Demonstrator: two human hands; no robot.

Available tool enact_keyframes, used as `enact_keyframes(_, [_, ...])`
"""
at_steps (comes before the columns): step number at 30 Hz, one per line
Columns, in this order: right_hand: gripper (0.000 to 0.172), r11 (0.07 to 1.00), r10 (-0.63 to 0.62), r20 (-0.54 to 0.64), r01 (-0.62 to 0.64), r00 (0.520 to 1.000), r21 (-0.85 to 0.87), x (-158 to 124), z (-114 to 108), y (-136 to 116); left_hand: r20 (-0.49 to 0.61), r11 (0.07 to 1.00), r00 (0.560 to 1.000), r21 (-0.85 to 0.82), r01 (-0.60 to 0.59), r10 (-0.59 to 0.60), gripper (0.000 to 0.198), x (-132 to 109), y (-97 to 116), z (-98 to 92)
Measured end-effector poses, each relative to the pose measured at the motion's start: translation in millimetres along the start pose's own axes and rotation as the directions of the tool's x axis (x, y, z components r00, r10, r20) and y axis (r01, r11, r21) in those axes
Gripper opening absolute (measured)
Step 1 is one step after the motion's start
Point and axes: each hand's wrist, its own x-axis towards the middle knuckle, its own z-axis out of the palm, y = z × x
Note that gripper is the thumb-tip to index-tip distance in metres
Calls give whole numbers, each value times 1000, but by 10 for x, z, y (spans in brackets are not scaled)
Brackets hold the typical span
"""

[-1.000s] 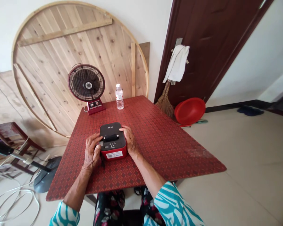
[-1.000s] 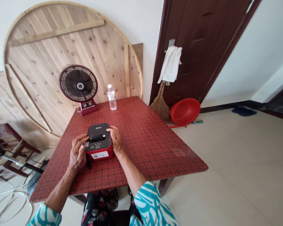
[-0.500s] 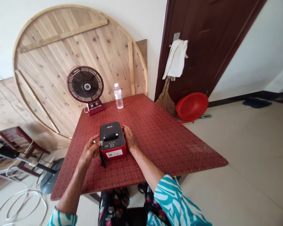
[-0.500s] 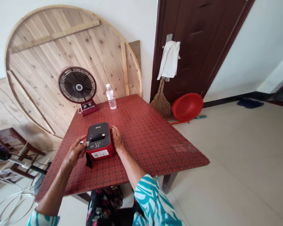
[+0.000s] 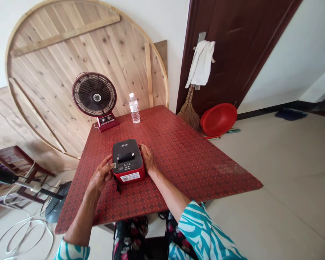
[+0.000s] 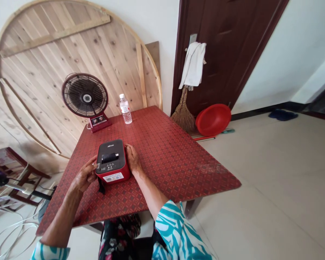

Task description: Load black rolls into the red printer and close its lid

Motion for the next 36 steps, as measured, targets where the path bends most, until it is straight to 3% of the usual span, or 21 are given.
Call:
enact_keyframes(14, [44,999,7,8,-6,1000,-42,-70,-9,-16,4,999,999,2,47,-47,91,38,26,-22])
enact_keyframes(21, [42,1000,11,9,-11,1000,-28,-70,-8,-38,-9,999,1000,46,0,0,94,-10,22,8])
enact_keyframes(26, [42,999,25,11,-24,1000,-24,-53,6,-35,-1,971,991,200,-132,135,76,-27,94,-34])
enact_keyframes(29, [40,1000,6,-1,-6,1000,-28,-30,11,-26,-25,875,952,400,-271,306,56,54,205,-52])
enact_keyframes(32, [39,999,-14,-11,14,1000,-41,-12,15,-24,38,673,889,638,-374,457,38,210,337,-20])
enact_keyframes(34, [38,999,-22,-12,22,1000,-47,-9,18,-32,141,534,860,732,-424,490,26,317,426,41])
enact_keyframes(36, [37,998,-30,-11,29,999,-55,-11,22,-47,257,451,863,767,-456,435,19,404,509,129])
